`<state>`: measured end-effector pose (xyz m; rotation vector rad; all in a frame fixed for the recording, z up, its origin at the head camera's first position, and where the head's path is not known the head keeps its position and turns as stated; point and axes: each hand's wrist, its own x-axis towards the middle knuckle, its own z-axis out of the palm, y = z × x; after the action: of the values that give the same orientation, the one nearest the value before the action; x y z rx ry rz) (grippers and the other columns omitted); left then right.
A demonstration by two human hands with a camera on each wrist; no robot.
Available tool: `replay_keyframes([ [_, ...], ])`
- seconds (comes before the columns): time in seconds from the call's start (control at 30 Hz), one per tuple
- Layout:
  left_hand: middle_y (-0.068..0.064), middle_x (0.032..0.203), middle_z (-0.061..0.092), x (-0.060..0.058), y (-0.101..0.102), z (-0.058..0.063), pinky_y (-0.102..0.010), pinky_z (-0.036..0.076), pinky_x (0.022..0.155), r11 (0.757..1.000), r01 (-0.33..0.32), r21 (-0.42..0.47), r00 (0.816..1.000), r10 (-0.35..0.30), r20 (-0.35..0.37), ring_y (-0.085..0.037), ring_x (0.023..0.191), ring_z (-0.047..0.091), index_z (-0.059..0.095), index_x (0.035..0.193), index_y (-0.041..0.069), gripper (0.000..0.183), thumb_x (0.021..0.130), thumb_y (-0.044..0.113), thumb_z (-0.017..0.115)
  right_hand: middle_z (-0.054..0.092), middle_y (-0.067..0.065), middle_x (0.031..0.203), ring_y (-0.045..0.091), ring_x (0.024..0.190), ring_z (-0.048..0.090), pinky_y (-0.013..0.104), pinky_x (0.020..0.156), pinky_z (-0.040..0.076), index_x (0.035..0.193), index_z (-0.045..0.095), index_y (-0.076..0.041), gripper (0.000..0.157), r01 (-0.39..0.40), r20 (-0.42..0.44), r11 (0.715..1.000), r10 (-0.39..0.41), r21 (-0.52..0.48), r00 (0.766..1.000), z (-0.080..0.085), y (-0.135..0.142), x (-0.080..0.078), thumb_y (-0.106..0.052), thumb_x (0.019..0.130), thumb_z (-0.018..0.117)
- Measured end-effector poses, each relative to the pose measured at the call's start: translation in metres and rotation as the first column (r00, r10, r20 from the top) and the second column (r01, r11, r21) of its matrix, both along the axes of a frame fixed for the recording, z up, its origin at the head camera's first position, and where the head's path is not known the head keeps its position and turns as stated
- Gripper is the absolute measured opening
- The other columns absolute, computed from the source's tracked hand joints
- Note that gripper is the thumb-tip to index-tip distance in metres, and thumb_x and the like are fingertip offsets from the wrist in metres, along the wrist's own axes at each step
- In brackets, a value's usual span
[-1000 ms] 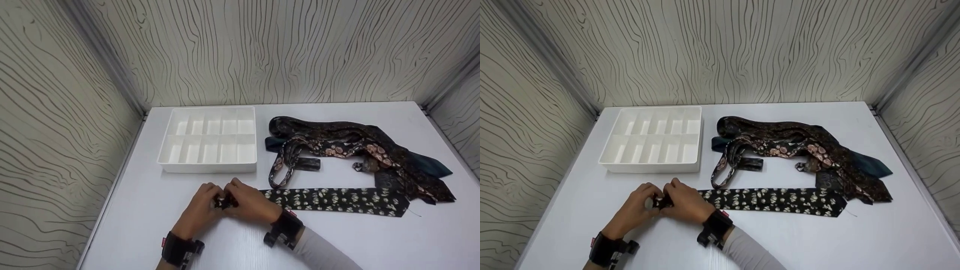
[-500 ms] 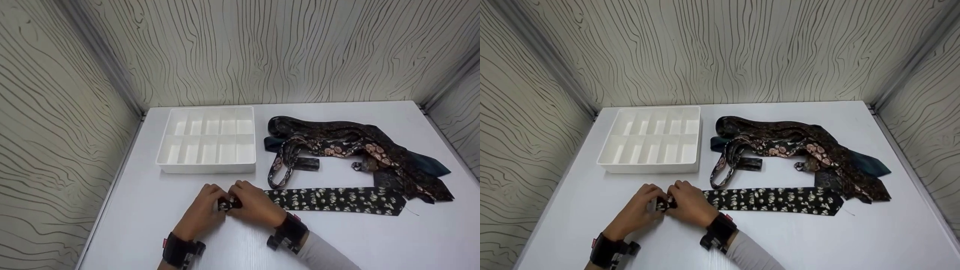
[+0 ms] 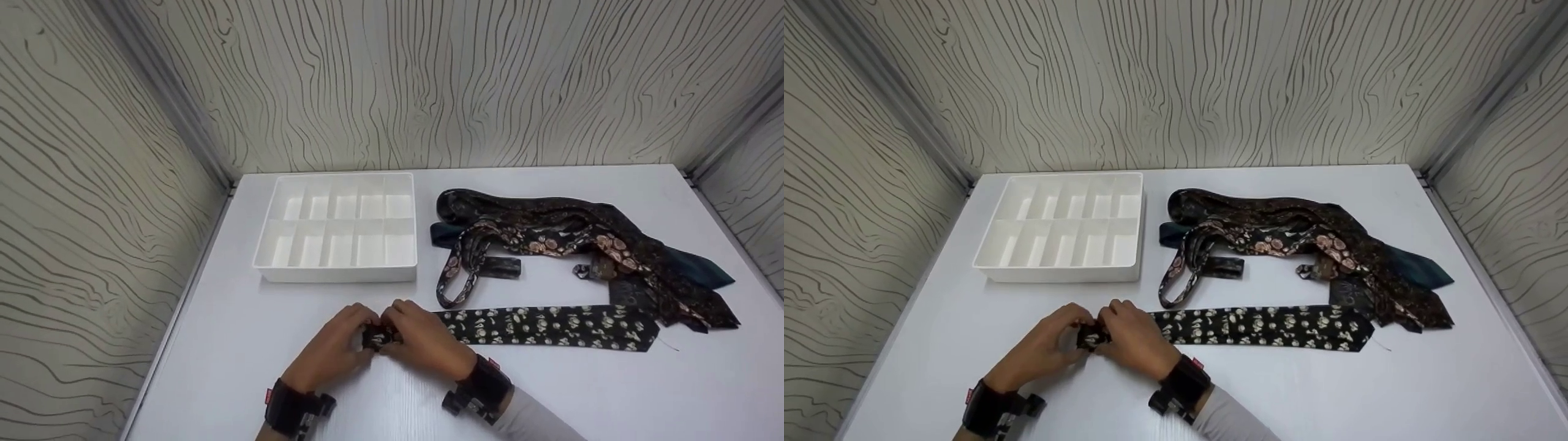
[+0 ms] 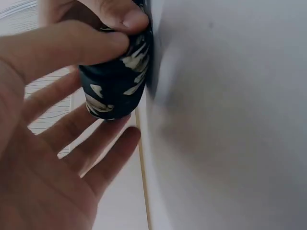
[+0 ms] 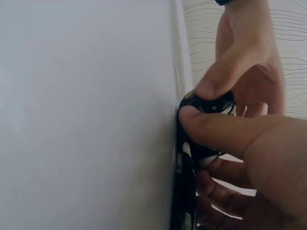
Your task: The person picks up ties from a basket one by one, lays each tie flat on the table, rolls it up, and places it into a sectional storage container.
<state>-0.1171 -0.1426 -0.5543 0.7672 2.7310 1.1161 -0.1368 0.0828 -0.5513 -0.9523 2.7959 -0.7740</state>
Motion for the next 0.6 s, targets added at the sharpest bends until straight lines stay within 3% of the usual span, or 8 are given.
replay_keyframes([
  [0.1, 0.008, 0.123, 0.066, 0.000, -0.002, 0.000, -0.037, 0.056, 0.104, 1.000, 0.000, 0.015, 1.000, 0.000, 0.002, -0.012, 0.118, 0.062, 0.066, 0.119, 0.018, 0.046, 0.080, -0.003, 0.080, 0.063, -0.008, 0.110, 0.010, 0.101, 0.055, 0.031, 0.087, 0.053, 0.121, 0.068, -0.020, 0.049, 0.001, 0.008, 1.000, -0.002, 0.023, 1.000, 0.000, 0.003, 0.000, -0.043, 0.082, 0.089],
  [0.2, 0.006, 0.121, 0.066, 0.000, -0.004, -0.001, -0.035, 0.059, 0.098, 0.999, -0.019, 0.030, 1.000, 0.019, -0.016, -0.013, 0.112, 0.065, 0.066, 0.116, 0.016, 0.046, 0.079, -0.006, 0.079, 0.064, -0.006, 0.114, 0.012, 0.104, 0.054, 0.034, 0.091, 0.052, 0.124, 0.068, -0.020, 0.050, -0.016, -0.018, 0.999, 0.016, 0.035, 1.000, -0.001, 0.007, -0.001, -0.039, 0.083, 0.088],
  [0.33, 0.004, 0.117, 0.066, 0.001, -0.006, 0.000, -0.031, 0.061, 0.089, 0.998, -0.046, 0.045, 0.999, 0.047, -0.018, -0.013, 0.104, 0.068, 0.067, 0.117, 0.016, 0.043, 0.081, -0.003, 0.082, 0.066, -0.005, 0.112, 0.012, 0.101, 0.053, 0.031, 0.087, 0.050, 0.119, 0.071, -0.019, 0.037, -0.018, -0.011, 1.000, 0.018, 0.000, 1.000, -0.002, 0.013, -0.005, -0.032, 0.087, 0.084],
  [0.6, 0.000, 0.119, 0.065, 0.000, -0.005, 0.004, -0.031, 0.062, 0.090, 0.995, -0.080, 0.063, 0.997, 0.079, 0.016, -0.020, 0.106, 0.071, 0.065, 0.120, 0.015, 0.043, 0.084, 0.000, 0.083, 0.061, -0.005, 0.109, 0.012, 0.100, 0.048, 0.032, 0.088, 0.049, 0.114, 0.069, -0.019, 0.025, 0.001, 0.031, 1.000, -0.001, -0.022, 1.000, -0.003, 0.021, -0.010, -0.029, 0.093, 0.079],
])
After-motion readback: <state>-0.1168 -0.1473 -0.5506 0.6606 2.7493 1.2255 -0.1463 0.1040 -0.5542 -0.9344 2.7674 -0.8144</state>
